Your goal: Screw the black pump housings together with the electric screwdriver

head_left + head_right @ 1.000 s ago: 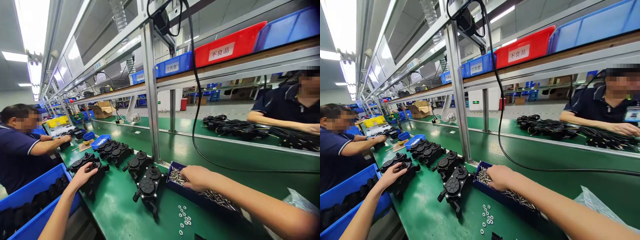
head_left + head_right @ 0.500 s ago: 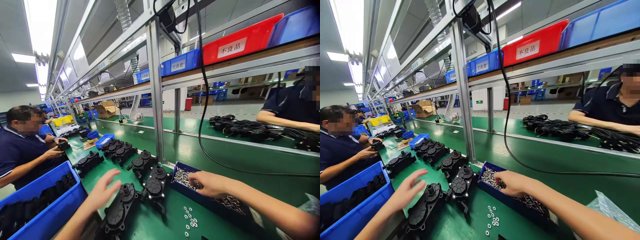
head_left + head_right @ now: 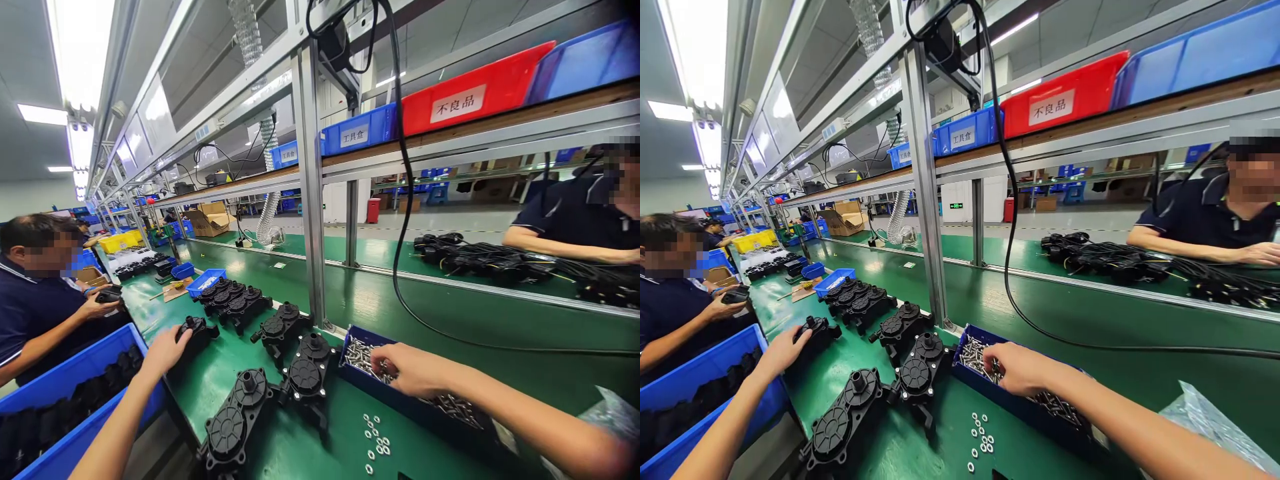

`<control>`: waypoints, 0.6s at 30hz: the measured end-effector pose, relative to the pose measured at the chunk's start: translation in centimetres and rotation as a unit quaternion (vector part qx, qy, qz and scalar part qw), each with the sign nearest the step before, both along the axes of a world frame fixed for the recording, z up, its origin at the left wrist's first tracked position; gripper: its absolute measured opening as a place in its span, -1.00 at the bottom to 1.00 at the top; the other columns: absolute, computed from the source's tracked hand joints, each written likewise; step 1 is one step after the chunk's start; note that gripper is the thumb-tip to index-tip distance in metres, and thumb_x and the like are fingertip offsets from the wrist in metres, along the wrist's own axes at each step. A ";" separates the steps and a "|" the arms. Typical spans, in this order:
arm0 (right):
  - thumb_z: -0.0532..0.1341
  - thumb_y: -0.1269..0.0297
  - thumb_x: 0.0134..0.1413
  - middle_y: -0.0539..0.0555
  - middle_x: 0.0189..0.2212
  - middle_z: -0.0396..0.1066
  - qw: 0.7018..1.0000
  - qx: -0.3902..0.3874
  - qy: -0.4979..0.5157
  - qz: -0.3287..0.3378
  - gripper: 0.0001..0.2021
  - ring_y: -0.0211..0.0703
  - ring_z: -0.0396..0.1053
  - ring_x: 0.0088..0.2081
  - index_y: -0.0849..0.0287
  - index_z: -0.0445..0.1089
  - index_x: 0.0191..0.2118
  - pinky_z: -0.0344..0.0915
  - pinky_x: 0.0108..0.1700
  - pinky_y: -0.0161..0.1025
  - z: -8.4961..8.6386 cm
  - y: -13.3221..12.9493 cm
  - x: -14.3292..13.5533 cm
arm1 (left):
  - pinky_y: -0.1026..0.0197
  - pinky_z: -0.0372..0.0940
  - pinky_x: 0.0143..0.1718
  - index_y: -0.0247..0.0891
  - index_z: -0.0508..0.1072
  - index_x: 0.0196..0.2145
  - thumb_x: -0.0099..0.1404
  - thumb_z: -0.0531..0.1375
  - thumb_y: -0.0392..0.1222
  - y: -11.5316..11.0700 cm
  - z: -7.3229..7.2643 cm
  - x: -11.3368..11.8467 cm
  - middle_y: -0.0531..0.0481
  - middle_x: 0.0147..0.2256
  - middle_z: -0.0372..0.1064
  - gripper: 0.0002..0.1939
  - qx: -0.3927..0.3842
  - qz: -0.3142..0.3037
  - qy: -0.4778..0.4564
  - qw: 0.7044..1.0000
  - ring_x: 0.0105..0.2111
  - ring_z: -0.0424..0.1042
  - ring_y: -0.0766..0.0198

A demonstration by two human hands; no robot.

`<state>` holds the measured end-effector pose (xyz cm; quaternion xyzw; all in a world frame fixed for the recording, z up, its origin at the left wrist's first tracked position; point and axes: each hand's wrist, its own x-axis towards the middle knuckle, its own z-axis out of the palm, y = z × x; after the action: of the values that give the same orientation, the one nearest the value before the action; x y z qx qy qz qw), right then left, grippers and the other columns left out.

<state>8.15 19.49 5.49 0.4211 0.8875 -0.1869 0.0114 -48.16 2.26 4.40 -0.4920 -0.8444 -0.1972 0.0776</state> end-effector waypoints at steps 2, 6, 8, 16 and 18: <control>0.26 0.57 -0.07 0.01 -0.37 0.48 1.000 0.005 -0.002 0.002 -0.63 -0.09 0.44 -0.29 0.11 0.57 -0.12 0.19 -0.30 -0.27 0.2 -0.2 -0.1 | -0.14 0.31 0.24 -0.42 0.43 0.17 0.44 -0.15 0.31 -1.7 -1.3 4.0 -0.44 0.10 0.51 -0.22 -0.008 -0.022 -0.003 1.000 0.15 0.49 -0.21; 0.30 0.57 -0.08 0.05 -0.33 0.52 1.000 0.007 -0.002 0.002 -0.72 -0.09 0.44 -0.29 0.19 0.59 -0.21 0.18 -0.30 -0.26 0.5 -0.6 -0.5 | -0.24 0.26 0.27 -0.39 0.36 0.26 0.50 -0.18 0.28 -4.2 -2.3 11.4 -0.41 0.13 0.47 -0.24 -0.035 -0.054 -0.023 0.998 0.19 0.42 -0.23; 0.30 0.58 -0.09 0.06 -0.35 0.53 1.000 0.006 0.004 -0.006 -0.76 -0.09 0.43 -0.32 0.21 0.58 -0.25 0.18 -0.32 -0.26 0.6 -0.9 -0.5 | -0.28 0.23 0.29 -0.45 0.32 0.32 0.49 -0.16 0.27 -4.7 -2.1 13.8 -0.43 0.13 0.45 -0.20 -0.046 -0.070 -0.040 0.996 0.20 0.40 -0.26; 0.29 0.65 -0.14 0.01 -0.48 0.49 0.992 -0.011 0.099 -0.082 -0.81 -0.12 0.46 -0.33 0.21 0.49 -0.45 0.25 -0.27 -0.26 1.1 -1.8 0.1 | -0.19 0.25 0.38 -0.06 0.53 0.21 0.42 0.20 0.19 -9.0 -1.4 19.2 -0.18 0.35 0.29 -0.49 0.198 -0.232 -0.076 0.949 0.32 0.32 -0.13; 0.28 0.64 -0.09 -0.04 -0.56 0.43 0.983 -0.048 0.130 -0.123 -0.83 -0.18 0.44 -0.44 0.22 0.46 -0.44 0.29 -0.33 -0.27 1.4 -1.6 0.4 | -0.08 0.34 0.31 0.02 0.63 0.06 0.38 0.30 0.10 -10.4 -1.7 21.1 -0.12 0.28 0.40 -0.64 0.194 -0.283 -0.132 0.930 0.25 0.42 -0.11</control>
<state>8.53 17.88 6.86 0.4977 0.8130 -0.2827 -0.1070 -27.10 -8.11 2.73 -0.6554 -0.6178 -0.4345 0.0004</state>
